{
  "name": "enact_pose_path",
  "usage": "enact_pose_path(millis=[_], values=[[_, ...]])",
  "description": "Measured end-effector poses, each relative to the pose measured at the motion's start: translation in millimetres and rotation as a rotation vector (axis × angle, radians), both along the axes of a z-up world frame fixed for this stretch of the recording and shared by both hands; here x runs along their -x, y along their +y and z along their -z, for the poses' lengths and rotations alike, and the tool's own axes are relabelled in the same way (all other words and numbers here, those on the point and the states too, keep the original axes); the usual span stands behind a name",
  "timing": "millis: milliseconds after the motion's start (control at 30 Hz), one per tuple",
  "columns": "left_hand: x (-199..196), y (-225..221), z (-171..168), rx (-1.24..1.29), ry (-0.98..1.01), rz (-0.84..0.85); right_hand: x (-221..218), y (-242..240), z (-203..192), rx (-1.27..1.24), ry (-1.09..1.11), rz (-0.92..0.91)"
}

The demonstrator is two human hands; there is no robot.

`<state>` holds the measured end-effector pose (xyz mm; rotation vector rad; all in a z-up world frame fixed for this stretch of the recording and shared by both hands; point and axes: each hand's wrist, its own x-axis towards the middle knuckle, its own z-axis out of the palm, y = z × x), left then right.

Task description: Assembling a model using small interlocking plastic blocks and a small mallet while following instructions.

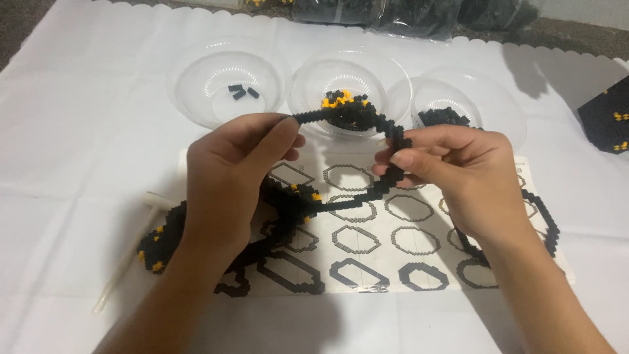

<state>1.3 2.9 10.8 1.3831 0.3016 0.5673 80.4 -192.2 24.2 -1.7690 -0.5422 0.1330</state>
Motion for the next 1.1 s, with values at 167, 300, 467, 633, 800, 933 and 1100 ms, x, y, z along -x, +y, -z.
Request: enact_pose_path(millis=[167, 300, 467, 633, 800, 933, 1100], values=[[0, 8, -13, -0.103, 0.071, 0.103, -6, -3, -7, -0.012, 0.015, 0.034], [-4, 13, -16, -0.148, 0.140, 0.137, -7, -6, -20, -0.031, 0.094, 0.082], [-6, 10, -29, -0.177, 0.238, 0.197, -7, -16, -19, 0.003, 0.251, 0.148], [-2, 9, -42, -0.292, 0.351, 0.271, 5, -20, -21, -0.063, 0.455, 0.258], [-5, 20, -60, -0.361, 0.388, 0.342, 13, -13, -37, -0.080, 0.495, 0.264], [10, 14, -41, -0.524, 0.506, 0.448, 48, -16, -20, 0.097, 0.509, 0.263], [6, -29, -16, -0.499, 0.537, 0.584, 39, -95, 1, 0.292, 0.223, 0.397]])
